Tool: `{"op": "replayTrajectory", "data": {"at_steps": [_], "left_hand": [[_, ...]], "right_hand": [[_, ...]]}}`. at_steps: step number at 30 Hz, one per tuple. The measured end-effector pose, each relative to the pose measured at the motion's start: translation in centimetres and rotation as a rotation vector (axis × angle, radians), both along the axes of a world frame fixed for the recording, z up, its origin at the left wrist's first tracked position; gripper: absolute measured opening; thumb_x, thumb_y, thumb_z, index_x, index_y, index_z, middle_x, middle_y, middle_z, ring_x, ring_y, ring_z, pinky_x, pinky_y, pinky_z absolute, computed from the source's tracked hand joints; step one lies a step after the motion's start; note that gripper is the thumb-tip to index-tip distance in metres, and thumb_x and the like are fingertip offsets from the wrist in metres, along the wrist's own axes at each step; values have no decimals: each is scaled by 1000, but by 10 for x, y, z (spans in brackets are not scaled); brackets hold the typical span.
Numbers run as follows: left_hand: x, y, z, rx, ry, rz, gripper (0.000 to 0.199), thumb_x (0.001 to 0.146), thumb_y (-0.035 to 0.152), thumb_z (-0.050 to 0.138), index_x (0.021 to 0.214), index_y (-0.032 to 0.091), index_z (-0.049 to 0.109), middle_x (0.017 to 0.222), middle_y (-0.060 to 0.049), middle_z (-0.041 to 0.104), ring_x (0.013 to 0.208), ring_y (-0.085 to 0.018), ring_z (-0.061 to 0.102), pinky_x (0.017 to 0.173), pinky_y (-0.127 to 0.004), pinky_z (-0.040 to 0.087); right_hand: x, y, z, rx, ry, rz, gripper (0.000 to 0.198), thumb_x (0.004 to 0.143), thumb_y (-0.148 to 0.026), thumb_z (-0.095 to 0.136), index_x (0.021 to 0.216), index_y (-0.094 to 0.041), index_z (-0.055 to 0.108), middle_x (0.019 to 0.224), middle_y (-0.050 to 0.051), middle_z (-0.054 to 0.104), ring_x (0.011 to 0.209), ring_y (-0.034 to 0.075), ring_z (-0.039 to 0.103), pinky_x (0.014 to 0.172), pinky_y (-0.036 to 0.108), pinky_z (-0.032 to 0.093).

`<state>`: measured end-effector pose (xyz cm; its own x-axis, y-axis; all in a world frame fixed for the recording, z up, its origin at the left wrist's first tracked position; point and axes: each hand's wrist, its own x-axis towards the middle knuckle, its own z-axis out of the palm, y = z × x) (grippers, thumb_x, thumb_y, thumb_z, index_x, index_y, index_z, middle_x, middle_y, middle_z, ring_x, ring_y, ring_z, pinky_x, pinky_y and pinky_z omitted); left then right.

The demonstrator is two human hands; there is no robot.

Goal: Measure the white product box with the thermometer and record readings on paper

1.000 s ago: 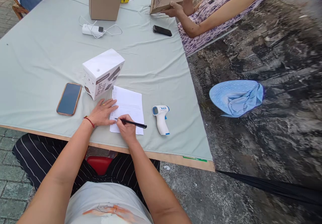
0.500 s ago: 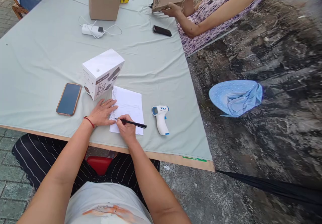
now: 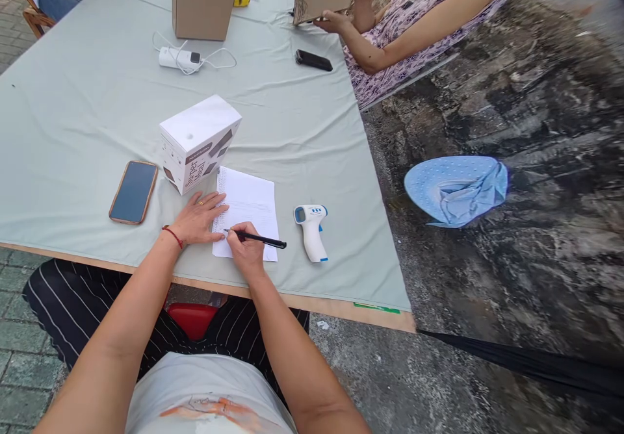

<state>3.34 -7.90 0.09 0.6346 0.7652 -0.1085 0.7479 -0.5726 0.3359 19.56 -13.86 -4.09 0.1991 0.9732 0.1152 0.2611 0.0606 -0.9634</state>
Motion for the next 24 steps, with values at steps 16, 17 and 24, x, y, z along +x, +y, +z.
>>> {"op": "replayTrajectory", "data": {"at_steps": [16,17,24], "left_hand": [[1,-1,3,-18,0,14,70,82,50,63,143,20,47,161,-13,30,150,-31,27,122,-54,16],[1,0,3,-15,-7,13,70,81,50,64,143,21,47,161,-13,31,150,-31,27,122,-55,16],[-9,0,-13,279,-373,177,19,87,38,57,87,20,62,95,-8,71,92,-21,65,86,-38,50]], "right_hand": [[1,0,1,16,-7,13,8,72,-29,54,67,-23,52,60,-5,52,58,13,47,59,28,42],[1,0,1,24,-1,3,8,72,-29,55,68,-23,53,61,-4,53,58,13,47,59,28,42],[6,0,4,191,-66,-31,13,87,-32,52,89,-22,61,79,1,63,74,16,58,71,31,49]]}}
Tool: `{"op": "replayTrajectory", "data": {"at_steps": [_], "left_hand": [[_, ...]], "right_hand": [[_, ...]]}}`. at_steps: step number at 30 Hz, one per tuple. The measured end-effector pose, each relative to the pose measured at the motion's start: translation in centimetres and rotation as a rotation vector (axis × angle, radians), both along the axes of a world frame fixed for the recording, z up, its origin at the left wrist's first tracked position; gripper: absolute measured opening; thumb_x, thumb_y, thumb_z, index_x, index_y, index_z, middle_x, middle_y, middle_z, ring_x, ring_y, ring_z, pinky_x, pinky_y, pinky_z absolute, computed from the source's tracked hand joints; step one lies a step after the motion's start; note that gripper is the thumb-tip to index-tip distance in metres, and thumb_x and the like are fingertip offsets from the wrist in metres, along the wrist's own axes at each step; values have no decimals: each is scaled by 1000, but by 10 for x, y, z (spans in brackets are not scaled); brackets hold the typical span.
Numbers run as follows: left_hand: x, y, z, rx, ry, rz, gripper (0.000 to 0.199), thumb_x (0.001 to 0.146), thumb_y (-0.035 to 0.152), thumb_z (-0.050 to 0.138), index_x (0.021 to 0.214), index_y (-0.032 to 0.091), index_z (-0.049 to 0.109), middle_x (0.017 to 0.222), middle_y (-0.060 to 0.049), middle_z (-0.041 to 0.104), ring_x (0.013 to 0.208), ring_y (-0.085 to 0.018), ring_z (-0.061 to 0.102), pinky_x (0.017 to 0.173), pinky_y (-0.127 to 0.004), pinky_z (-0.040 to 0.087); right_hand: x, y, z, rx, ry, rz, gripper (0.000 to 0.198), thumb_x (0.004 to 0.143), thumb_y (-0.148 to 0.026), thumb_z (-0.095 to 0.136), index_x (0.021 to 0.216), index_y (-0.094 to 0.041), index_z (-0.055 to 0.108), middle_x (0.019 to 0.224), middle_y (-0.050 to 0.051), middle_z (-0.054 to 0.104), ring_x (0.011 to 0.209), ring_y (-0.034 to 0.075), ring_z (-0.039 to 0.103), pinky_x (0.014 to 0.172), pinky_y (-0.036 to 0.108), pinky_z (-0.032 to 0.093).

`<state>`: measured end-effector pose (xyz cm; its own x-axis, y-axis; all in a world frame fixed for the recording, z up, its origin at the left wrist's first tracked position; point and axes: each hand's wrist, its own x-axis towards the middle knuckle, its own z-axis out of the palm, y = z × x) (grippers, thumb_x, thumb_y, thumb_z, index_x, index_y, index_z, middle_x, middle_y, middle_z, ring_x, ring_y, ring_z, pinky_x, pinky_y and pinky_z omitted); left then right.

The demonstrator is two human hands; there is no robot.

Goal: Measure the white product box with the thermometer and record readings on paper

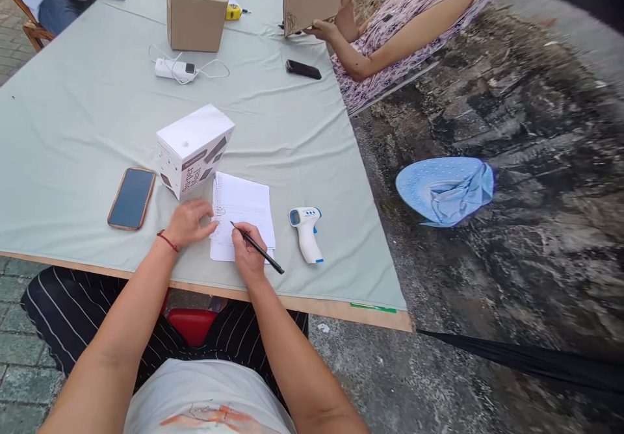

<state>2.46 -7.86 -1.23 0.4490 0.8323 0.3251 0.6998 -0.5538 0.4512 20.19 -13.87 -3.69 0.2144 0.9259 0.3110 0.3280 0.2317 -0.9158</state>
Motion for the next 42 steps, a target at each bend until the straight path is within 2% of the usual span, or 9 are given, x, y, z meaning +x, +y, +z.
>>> {"op": "replayTrajectory", "data": {"at_steps": [4,8,12,18,25,28,34,37,42], "left_hand": [[-15,4,-6,372,-367,424,30,89,35,55,66,23,40,61,1,45,63,-16,51,64,-33,45],[-26,16,-9,457,-547,689,46,76,43,75,107,20,50,110,-11,56,110,-25,54,90,-41,48],[-29,31,-19,190,-584,607,104,63,46,86,145,19,28,148,-21,35,141,-35,32,115,-52,32],[-30,35,-26,41,-628,619,96,71,46,81,147,18,29,136,-19,47,132,-36,44,111,-54,36],[-28,23,-5,91,-844,413,74,87,65,56,142,18,40,133,-16,55,124,-28,55,108,-43,43],[-24,19,0,31,-816,314,69,91,66,48,140,18,45,132,-14,59,124,-28,56,107,-43,43],[-24,19,-11,-78,-683,366,73,92,69,41,145,19,45,137,-15,58,127,-31,54,109,-48,41],[-25,20,-13,-48,-633,353,69,94,67,37,142,18,49,130,-14,63,121,-30,57,106,-48,43],[-22,21,-16,-36,-589,371,72,94,68,34,142,16,50,128,-16,63,120,-30,58,105,-47,44]], "right_hand": [[20,5,-1,157,-259,66,23,93,-22,44,108,-23,62,98,6,64,95,20,61,86,36,50],[47,14,-10,109,-601,57,46,90,-7,32,126,-19,58,105,12,59,99,23,56,87,41,49],[60,17,-17,30,-769,68,53,86,-3,32,128,-18,61,101,12,56,90,23,52,85,41,48],[90,11,-12,-18,-662,-219,44,87,-24,47,128,-18,59,114,14,51,106,28,50,97,48,43],[135,23,1,-639,-673,-417,64,75,-52,63,126,-14,56,117,19,54,110,35,52,95,50,42],[130,27,12,-694,-548,-411,52,75,-49,60,116,-16,61,110,15,57,103,31,56,91,46,44],[60,6,47,-268,354,-139,45,72,-58,57,97,-21,61,86,3,61,71,16,53,68,32,44],[13,-5,60,-349,612,148,37,69,-52,65,87,-20,62,78,2,61,61,13,47,57,28,37],[-27,-5,56,-458,636,199,35,66,-51,71,79,-20,62,63,-3,53,58,12,42,55,27,33]]}}
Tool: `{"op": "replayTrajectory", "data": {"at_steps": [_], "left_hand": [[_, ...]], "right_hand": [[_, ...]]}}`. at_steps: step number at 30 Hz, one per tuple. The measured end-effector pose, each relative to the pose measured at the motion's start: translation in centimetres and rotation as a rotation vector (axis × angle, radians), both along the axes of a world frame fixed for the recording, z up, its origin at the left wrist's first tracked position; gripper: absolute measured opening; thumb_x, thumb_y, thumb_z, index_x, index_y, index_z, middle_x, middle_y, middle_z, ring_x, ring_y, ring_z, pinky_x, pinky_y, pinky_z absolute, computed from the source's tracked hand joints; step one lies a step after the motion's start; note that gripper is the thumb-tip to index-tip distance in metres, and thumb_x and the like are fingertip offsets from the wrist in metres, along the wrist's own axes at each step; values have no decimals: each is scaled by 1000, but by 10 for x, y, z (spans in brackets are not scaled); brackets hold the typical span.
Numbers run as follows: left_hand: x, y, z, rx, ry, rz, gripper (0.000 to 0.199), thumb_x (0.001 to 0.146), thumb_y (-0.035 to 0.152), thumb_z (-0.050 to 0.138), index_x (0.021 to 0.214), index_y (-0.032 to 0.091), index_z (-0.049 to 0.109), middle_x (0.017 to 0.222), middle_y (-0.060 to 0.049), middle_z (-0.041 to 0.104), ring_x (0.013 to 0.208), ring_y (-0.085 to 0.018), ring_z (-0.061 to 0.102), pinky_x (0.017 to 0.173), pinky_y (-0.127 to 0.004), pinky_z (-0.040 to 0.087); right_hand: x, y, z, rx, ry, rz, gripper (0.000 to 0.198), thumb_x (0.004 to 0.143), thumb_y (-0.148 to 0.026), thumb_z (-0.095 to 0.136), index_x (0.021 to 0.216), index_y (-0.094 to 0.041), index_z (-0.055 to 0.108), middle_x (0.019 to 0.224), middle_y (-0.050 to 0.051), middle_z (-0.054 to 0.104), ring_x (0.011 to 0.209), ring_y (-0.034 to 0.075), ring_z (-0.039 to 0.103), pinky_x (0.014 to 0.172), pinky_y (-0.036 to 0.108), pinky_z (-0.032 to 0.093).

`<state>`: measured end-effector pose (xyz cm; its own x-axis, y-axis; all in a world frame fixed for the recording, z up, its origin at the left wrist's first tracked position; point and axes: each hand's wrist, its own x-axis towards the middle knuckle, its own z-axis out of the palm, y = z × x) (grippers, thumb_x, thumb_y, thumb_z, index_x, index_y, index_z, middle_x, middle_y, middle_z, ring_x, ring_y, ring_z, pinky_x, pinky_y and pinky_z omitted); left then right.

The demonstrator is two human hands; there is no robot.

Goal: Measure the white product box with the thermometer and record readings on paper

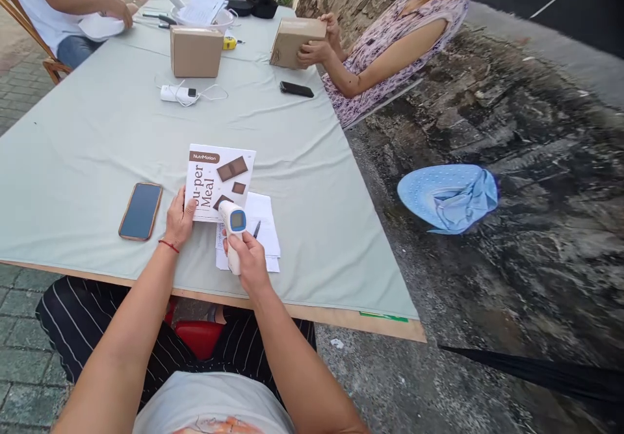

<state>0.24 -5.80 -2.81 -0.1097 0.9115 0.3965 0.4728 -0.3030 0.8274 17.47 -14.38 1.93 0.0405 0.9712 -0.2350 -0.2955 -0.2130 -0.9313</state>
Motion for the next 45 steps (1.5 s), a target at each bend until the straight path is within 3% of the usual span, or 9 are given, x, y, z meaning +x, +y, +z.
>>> {"op": "replayTrajectory", "data": {"at_steps": [5,16,26,31,37,42,45], "left_hand": [[1,0,-6,-11,4,8,73,94,69,34,142,16,49,128,-16,62,121,-29,57,107,-47,43],[2,1,-5,20,-51,-23,69,94,68,36,140,19,50,135,-15,58,127,-29,53,110,-48,39],[2,-1,0,9,0,-11,70,95,68,32,138,16,52,128,-16,62,120,-29,56,104,-48,43],[1,0,2,3,-32,-15,65,94,66,39,135,18,53,127,-15,64,119,-29,58,104,-48,43],[1,0,1,-37,-152,-24,75,78,64,67,138,21,50,123,-12,65,114,-29,61,101,-47,47],[1,1,2,-8,-244,-26,85,80,67,64,144,17,38,124,-16,61,113,-28,62,99,-45,49],[-2,4,4,80,-268,40,88,81,68,62,146,19,29,123,-15,59,112,-26,62,98,-43,50]], "right_hand": [[-5,5,-4,-68,-12,2,39,64,-56,70,77,-20,58,62,-4,52,55,12,41,52,27,32],[-8,5,-16,-6,-33,8,41,68,-59,68,80,-21,59,63,-3,54,59,13,45,55,27,35],[-11,7,-19,-26,-5,-8,38,68,-56,70,80,-21,59,64,-4,54,60,12,44,56,26,34],[-9,7,-11,-9,-39,18,39,67,-56,71,79,-21,59,66,-4,55,61,12,45,59,27,36],[5,-5,4,2,6,-7,43,63,-52,78,86,-20,62,70,-3,57,64,12,47,62,27,39],[31,-18,6,-30,37,-103,41,64,-51,78,83,-20,62,72,-1,59,64,12,50,61,27,41],[45,-23,6,-48,45,-163,41,62,-51,79,82,-19,63,71,-1,58,64,12,50,61,27,41]]}}
